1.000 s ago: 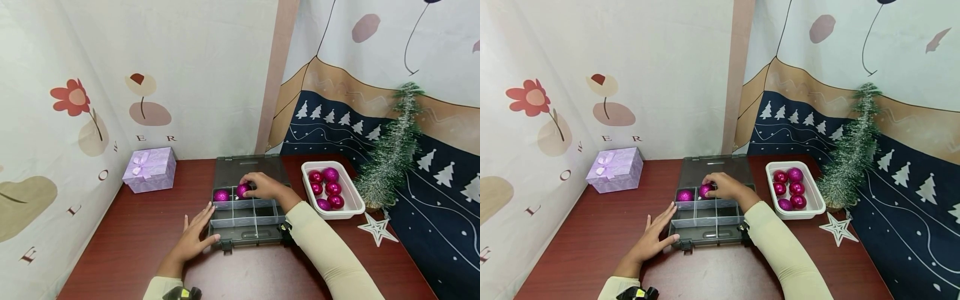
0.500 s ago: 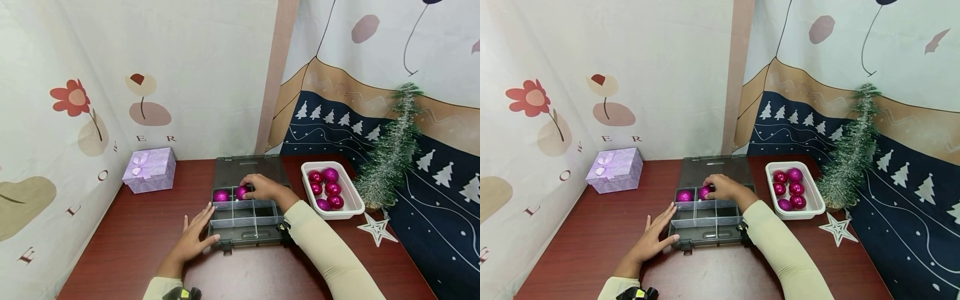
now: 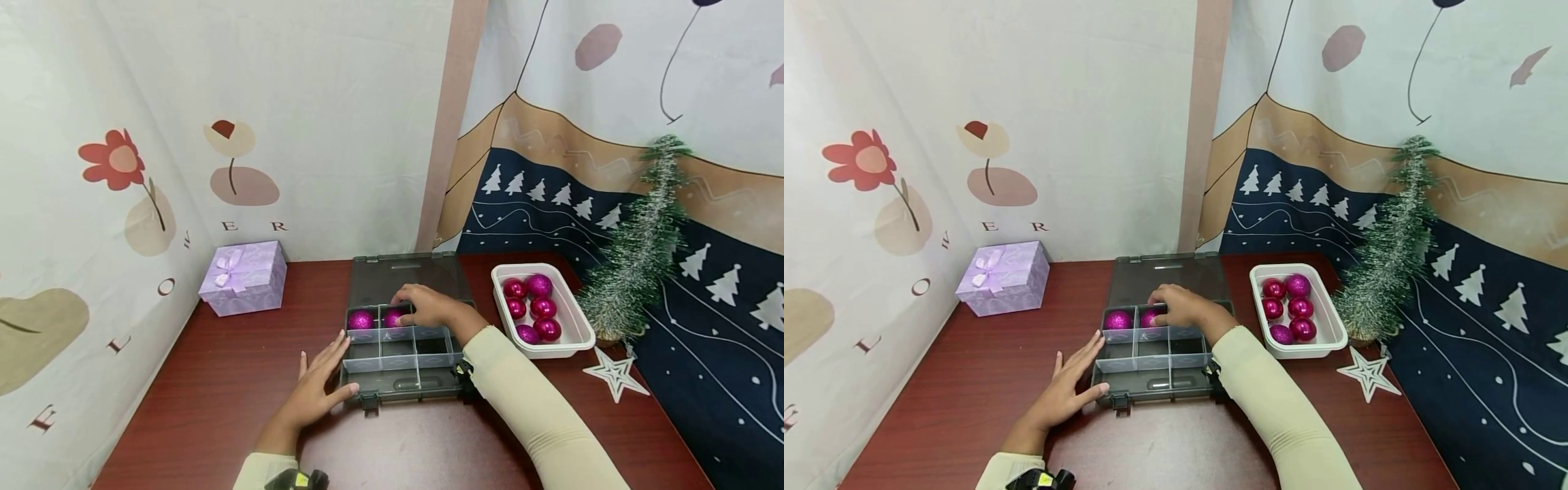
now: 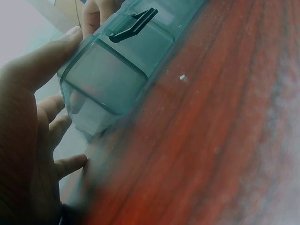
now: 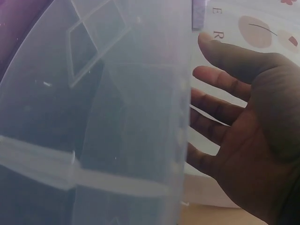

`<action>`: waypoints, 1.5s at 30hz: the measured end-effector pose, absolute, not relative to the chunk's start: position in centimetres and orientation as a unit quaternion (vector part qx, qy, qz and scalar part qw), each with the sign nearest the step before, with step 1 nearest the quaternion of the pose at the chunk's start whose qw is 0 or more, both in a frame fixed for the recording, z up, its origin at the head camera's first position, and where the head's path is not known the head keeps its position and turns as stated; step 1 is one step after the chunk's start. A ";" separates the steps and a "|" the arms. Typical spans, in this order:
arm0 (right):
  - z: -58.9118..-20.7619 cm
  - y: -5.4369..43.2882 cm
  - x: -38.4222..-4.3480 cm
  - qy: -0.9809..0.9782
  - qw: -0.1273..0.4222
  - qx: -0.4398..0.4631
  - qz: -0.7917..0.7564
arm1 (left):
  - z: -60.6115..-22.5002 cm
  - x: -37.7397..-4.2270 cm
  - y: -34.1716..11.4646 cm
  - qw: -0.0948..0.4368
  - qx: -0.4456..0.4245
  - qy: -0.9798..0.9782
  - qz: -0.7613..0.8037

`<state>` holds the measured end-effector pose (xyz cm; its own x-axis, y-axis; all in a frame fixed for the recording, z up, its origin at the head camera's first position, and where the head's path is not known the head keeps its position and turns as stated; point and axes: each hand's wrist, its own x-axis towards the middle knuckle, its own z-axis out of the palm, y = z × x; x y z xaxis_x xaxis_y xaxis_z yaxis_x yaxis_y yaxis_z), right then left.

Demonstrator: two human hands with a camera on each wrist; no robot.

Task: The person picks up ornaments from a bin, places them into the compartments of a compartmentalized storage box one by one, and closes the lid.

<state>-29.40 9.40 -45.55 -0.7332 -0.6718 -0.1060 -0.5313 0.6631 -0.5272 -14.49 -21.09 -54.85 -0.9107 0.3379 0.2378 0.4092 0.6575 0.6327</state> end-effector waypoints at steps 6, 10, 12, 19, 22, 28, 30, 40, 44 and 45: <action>-45.2 9.7 -29.3 0.897 0.145 -0.337 -0.245 | -54.9 -14.5 -21.1 0.048 -0.205 -0.909 -0.360; -44.6 10.3 -29.2 0.891 0.147 -0.339 -0.262 | -54.9 -14.5 -21.1 0.048 -0.204 -0.910 -0.358; -44.3 10.7 -29.2 0.889 0.144 -0.339 -0.271 | -54.9 -14.5 -21.1 0.048 -0.205 -0.909 -0.359; -43.1 12.5 -29.0 0.889 0.105 -0.333 -0.297 | -55.0 -14.4 -21.1 0.049 -0.206 -0.909 -0.359; -42.8 13.3 -28.6 0.892 0.085 -0.325 -0.304 | -55.0 -14.5 -21.2 0.049 -0.206 -0.909 -0.360; -42.5 14.9 -27.7 0.893 0.055 -0.304 -0.327 | -55.0 -14.4 -21.2 0.044 -0.204 -0.909 -0.362; -42.6 15.6 -27.4 0.891 0.043 -0.300 -0.336 | -55.0 -14.4 -21.2 0.043 -0.203 -0.909 -0.361; -43.1 18.9 -25.8 0.883 0.000 -0.274 -0.382 | -54.9 -14.5 -21.1 0.050 -0.207 -0.908 -0.360; -43.3 20.0 -25.3 0.886 -0.006 -0.259 -0.384 | -54.8 -14.4 -21.1 0.048 -0.205 -0.908 -0.362; -43.4 20.3 -25.2 0.888 -0.008 -0.253 -0.384 | -54.8 -14.4 -21.1 0.048 -0.205 -0.908 -0.362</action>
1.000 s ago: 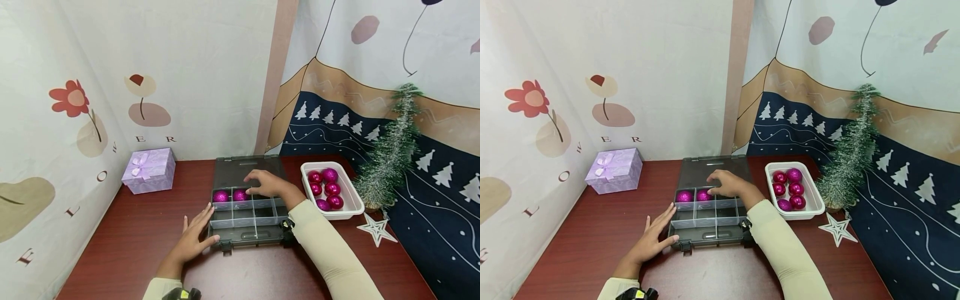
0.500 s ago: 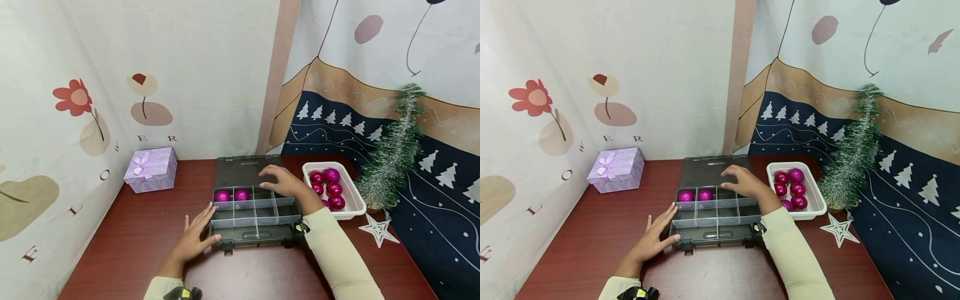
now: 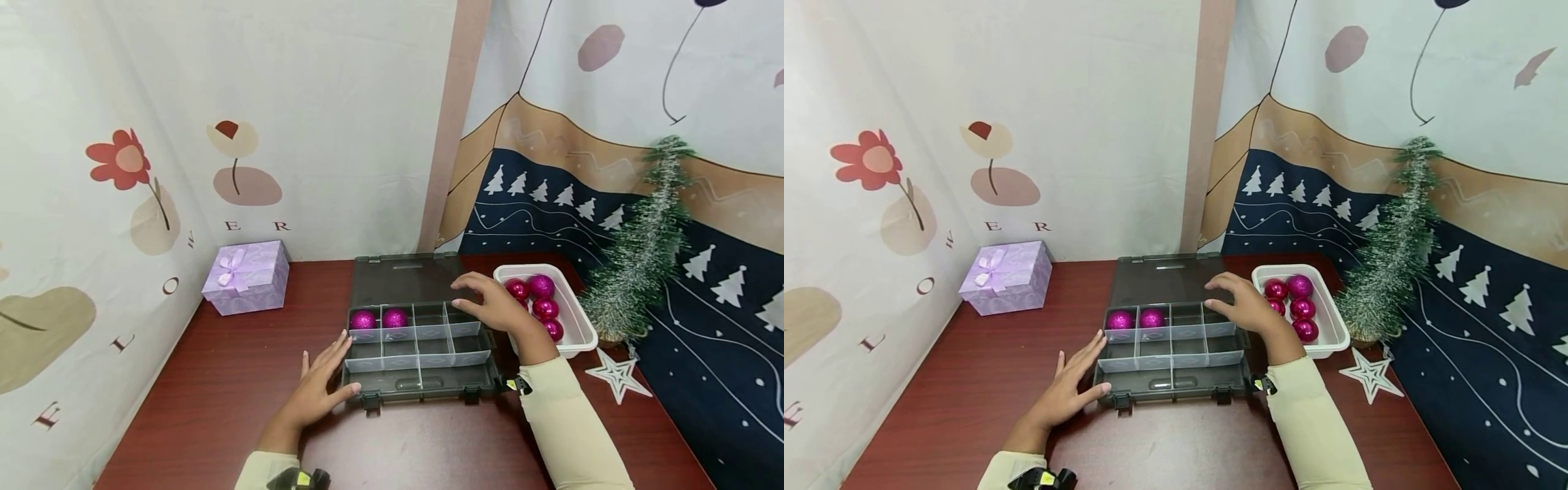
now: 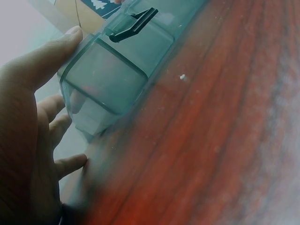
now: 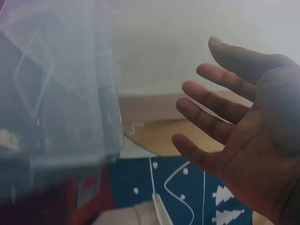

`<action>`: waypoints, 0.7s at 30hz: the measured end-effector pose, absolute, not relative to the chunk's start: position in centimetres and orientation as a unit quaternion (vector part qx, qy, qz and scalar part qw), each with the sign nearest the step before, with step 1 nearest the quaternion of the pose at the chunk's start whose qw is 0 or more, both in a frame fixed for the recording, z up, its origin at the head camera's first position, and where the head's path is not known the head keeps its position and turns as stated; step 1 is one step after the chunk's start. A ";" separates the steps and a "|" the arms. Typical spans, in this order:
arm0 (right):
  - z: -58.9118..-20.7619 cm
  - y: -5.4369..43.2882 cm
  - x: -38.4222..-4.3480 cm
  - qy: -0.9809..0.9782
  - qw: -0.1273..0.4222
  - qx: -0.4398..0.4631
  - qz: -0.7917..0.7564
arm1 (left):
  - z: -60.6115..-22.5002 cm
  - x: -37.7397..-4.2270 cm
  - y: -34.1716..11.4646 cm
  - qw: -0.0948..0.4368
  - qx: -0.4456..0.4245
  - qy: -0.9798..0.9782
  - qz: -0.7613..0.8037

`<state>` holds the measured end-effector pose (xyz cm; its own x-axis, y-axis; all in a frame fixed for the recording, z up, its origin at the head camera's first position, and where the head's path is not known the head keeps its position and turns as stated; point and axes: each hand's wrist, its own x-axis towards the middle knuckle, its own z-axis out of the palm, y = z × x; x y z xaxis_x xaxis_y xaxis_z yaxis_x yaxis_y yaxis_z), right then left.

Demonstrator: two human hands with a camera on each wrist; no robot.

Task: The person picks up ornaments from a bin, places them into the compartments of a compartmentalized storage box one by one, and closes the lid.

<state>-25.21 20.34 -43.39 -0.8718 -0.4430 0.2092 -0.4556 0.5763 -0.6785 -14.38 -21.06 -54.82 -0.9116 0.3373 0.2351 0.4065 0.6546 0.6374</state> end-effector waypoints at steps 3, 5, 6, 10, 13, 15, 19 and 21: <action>-43.6 21.2 -24.9 -0.892 0.016 0.237 0.386 | -54.8 -14.3 -21.1 0.048 -0.204 -0.908 -0.362; -43.8 21.8 -24.8 -0.894 0.023 0.227 0.384 | -54.7 -14.3 -21.1 0.048 -0.204 -0.908 -0.362; -43.9 22.2 -24.7 -0.894 0.027 0.226 0.387 | -54.7 -14.3 -21.1 0.048 -0.204 -0.908 -0.362; -44.4 23.7 -24.5 -0.892 0.048 0.222 0.390 | -54.7 -14.4 -21.1 0.048 -0.204 -0.908 -0.362; -44.6 24.9 -24.3 -0.892 0.061 0.215 0.392 | -54.7 -14.3 -21.0 0.047 -0.204 -0.908 -0.363; -44.7 25.8 -24.1 -0.893 0.072 0.210 0.391 | -54.7 -14.3 -21.0 0.047 -0.204 -0.908 -0.363; -45.0 27.6 -23.9 -0.892 0.101 0.211 0.387 | -54.7 -14.3 -21.0 0.046 -0.204 -0.908 -0.364; -45.1 28.5 -23.7 -0.891 0.100 0.205 0.392 | -54.7 -14.3 -21.1 0.046 -0.205 -0.908 -0.364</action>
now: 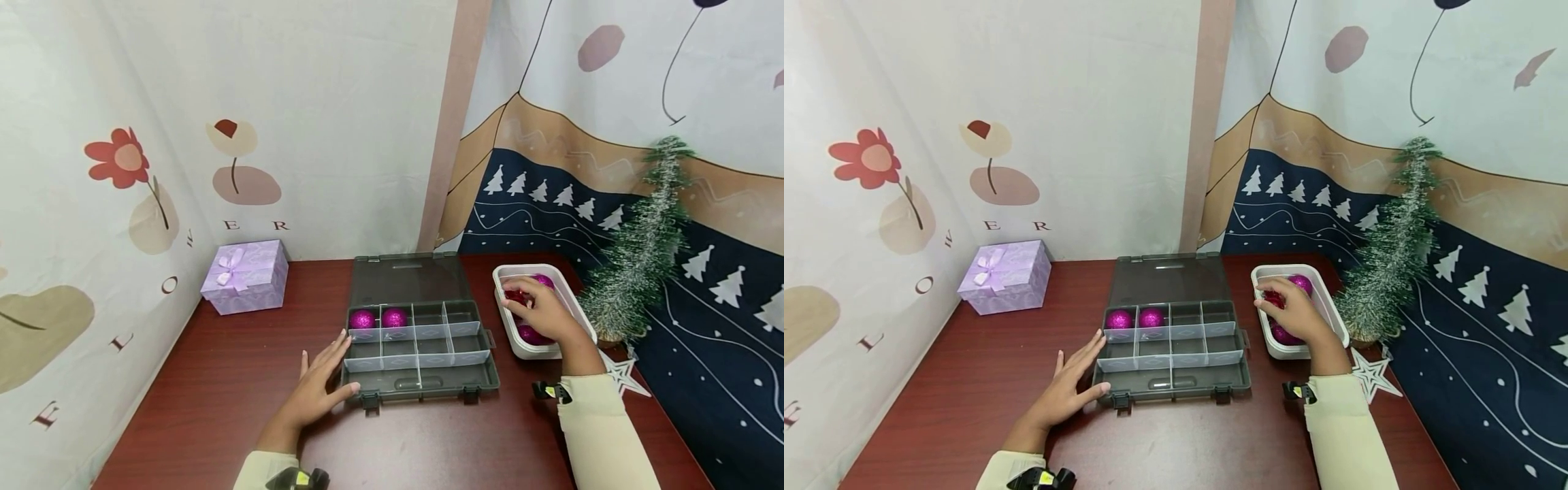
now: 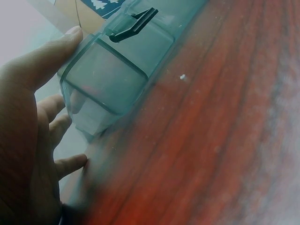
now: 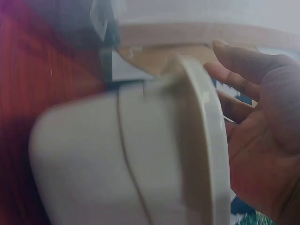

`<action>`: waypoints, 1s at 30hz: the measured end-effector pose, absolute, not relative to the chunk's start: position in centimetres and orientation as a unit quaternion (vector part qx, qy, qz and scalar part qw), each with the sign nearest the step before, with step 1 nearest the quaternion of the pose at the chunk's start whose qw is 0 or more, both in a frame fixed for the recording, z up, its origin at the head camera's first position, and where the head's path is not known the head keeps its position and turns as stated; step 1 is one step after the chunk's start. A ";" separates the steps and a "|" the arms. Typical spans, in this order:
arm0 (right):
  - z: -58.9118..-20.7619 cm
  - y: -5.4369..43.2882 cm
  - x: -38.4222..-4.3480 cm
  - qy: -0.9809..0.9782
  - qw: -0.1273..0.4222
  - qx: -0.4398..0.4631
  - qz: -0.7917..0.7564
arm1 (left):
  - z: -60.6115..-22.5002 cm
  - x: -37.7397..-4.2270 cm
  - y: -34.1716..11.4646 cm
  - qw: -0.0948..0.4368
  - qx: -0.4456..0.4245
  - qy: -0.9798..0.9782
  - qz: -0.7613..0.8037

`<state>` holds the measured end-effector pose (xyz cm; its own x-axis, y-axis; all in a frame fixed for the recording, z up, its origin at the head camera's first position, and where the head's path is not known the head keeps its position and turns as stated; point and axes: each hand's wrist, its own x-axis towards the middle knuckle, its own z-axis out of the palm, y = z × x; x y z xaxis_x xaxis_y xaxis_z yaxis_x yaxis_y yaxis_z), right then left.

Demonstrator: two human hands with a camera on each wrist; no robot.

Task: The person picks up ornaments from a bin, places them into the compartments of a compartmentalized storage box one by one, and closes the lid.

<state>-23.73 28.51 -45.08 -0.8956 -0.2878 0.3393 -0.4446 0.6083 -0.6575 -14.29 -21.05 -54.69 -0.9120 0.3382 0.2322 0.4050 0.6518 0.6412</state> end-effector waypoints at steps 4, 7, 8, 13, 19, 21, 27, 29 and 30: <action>-45.0 30.2 -23.4 -0.903 0.056 0.178 0.388 | -54.7 -14.3 -21.0 0.046 -0.205 -0.908 -0.362; -45.1 31.3 -23.2 -0.911 0.019 0.166 0.378 | -54.7 -14.3 -21.0 0.046 -0.204 -0.909 -0.362; -45.2 31.6 -23.1 -0.912 0.011 0.165 0.376 | -54.6 -14.3 -21.0 0.046 -0.203 -0.909 -0.362; -45.6 32.7 -23.0 -0.910 -0.034 0.163 0.381 | -54.6 -14.3 -21.0 0.043 -0.202 -0.909 -0.362; -46.1 33.5 -23.2 -0.906 -0.066 0.166 0.385 | -54.6 -14.2 -21.0 0.042 -0.202 -0.910 -0.361; -46.3 33.8 -23.3 -0.904 -0.076 0.168 0.386 | -54.6 -14.2 -21.0 0.042 -0.202 -0.910 -0.361; -46.7 34.1 -23.6 -0.897 -0.105 0.179 0.391 | -54.7 -14.2 -21.0 0.045 -0.202 -0.909 -0.361; -46.7 34.1 -23.6 -0.897 -0.109 0.181 0.389 | -54.7 -14.2 -21.0 0.046 -0.202 -0.909 -0.361; -46.7 34.2 -23.6 -0.896 -0.111 0.184 0.388 | -54.7 -14.3 -21.0 0.047 -0.202 -0.909 -0.361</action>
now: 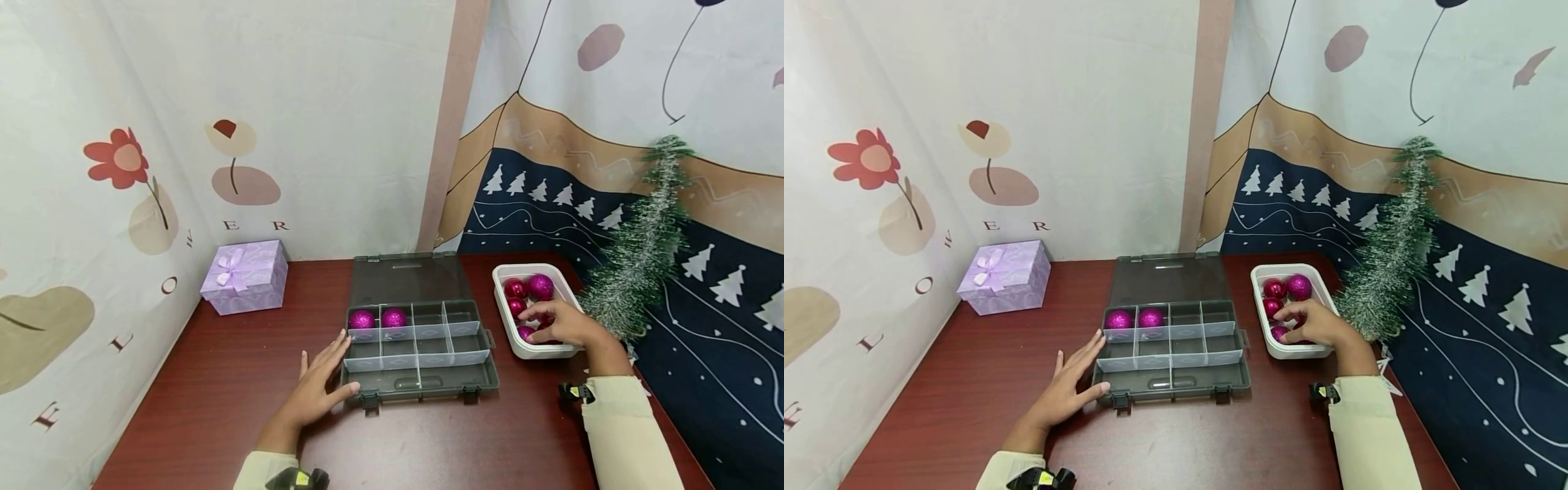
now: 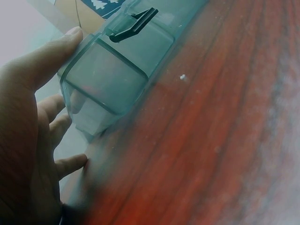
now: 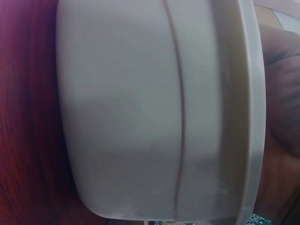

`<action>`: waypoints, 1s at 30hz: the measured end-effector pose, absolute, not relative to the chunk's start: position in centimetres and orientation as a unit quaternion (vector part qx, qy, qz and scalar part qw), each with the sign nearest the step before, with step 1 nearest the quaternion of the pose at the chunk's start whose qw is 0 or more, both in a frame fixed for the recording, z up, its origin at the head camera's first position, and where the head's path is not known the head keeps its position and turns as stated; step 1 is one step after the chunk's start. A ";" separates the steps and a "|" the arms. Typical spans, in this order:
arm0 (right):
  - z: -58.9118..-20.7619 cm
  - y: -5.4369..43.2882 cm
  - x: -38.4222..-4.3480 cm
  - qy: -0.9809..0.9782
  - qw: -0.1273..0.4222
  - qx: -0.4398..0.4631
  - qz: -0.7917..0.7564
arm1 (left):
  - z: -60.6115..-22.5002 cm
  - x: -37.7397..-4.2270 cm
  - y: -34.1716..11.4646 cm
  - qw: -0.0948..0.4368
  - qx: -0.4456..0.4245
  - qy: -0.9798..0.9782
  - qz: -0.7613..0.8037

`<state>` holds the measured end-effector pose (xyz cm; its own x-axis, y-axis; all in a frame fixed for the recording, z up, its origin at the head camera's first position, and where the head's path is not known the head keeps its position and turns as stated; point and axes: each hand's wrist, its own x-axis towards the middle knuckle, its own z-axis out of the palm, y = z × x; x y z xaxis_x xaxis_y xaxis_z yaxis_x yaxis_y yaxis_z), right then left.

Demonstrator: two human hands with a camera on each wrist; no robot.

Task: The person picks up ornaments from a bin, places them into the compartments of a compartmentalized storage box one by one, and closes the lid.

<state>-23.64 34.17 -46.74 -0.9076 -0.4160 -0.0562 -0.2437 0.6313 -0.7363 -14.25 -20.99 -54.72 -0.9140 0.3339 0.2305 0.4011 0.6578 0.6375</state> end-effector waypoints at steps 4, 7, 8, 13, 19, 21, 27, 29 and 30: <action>-46.7 34.2 -23.7 0.896 0.117 -0.199 -0.378 | -54.8 -14.3 -21.0 0.045 -0.201 -0.910 -0.360; -46.7 34.1 -23.6 0.897 0.124 -0.202 -0.373 | -54.8 -14.2 -21.0 0.044 -0.201 -0.910 -0.360; -46.7 34.1 -23.6 0.898 0.124 -0.199 -0.371 | -54.9 -14.3 -21.0 0.044 -0.201 -0.910 -0.360; -46.2 34.2 -23.2 0.905 0.112 -0.181 -0.367 | -54.8 -14.3 -21.0 0.044 -0.201 -0.910 -0.361; -44.8 34.5 -22.6 0.912 0.088 -0.164 -0.366 | -54.7 -14.3 -20.9 0.049 -0.204 -0.909 -0.361; -44.3 34.6 -22.4 0.915 0.075 -0.164 -0.361 | -54.6 -14.3 -20.9 0.051 -0.205 -0.908 -0.361; -43.1 34.3 -22.2 0.913 0.052 -0.163 -0.370 | -54.7 -14.2 -20.9 0.052 -0.207 -0.907 -0.362; -42.9 34.2 -22.2 0.909 0.050 -0.159 -0.383 | -54.7 -14.2 -20.9 0.053 -0.207 -0.907 -0.362; -42.9 34.2 -22.3 0.908 0.046 -0.158 -0.385 | -54.7 -14.2 -21.0 0.053 -0.207 -0.907 -0.362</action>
